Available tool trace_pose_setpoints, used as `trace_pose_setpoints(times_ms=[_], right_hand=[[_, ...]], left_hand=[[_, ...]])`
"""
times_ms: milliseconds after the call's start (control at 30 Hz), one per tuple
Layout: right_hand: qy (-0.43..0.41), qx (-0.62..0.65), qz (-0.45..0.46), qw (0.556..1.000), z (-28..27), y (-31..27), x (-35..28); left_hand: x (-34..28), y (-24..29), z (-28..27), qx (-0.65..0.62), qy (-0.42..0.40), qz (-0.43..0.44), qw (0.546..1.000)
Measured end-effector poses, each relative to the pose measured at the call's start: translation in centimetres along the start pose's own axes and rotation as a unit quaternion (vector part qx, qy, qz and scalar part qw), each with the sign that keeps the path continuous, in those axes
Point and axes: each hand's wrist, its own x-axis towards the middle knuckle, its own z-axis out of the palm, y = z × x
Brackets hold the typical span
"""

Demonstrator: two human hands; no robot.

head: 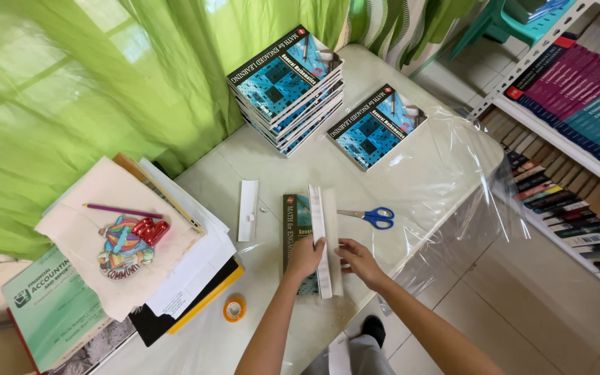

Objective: Covering a textbook with clear plastic wrap in a library work area.

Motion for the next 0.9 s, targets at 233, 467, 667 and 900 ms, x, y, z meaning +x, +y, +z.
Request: trace_pose_setpoints(times_ms=[233,467,667,900], right_hand=[[0.078,-0.018,-0.006,0.997,-0.7,1.6,0.7],[0.15,-0.18,-0.06,0.97,-0.7,1.6,1.1],[0.176,-0.27,-0.086,0.943,-2.0,1.8,0.7],[0.189,-0.382,-0.12,0.897,-2.8,1.3,0.0]], left_hand=[[0.9,-1.6,1.0,0.026,0.021,0.017,0.999],[1.6,-4.0,-1.0,-0.045,0.011,-0.016,0.999],[-0.3,-7.2,-7.6,-0.189,0.015,0.005,0.982],[-3.5,-9.0,-13.5,-0.166,0.038,-0.124,0.977]])
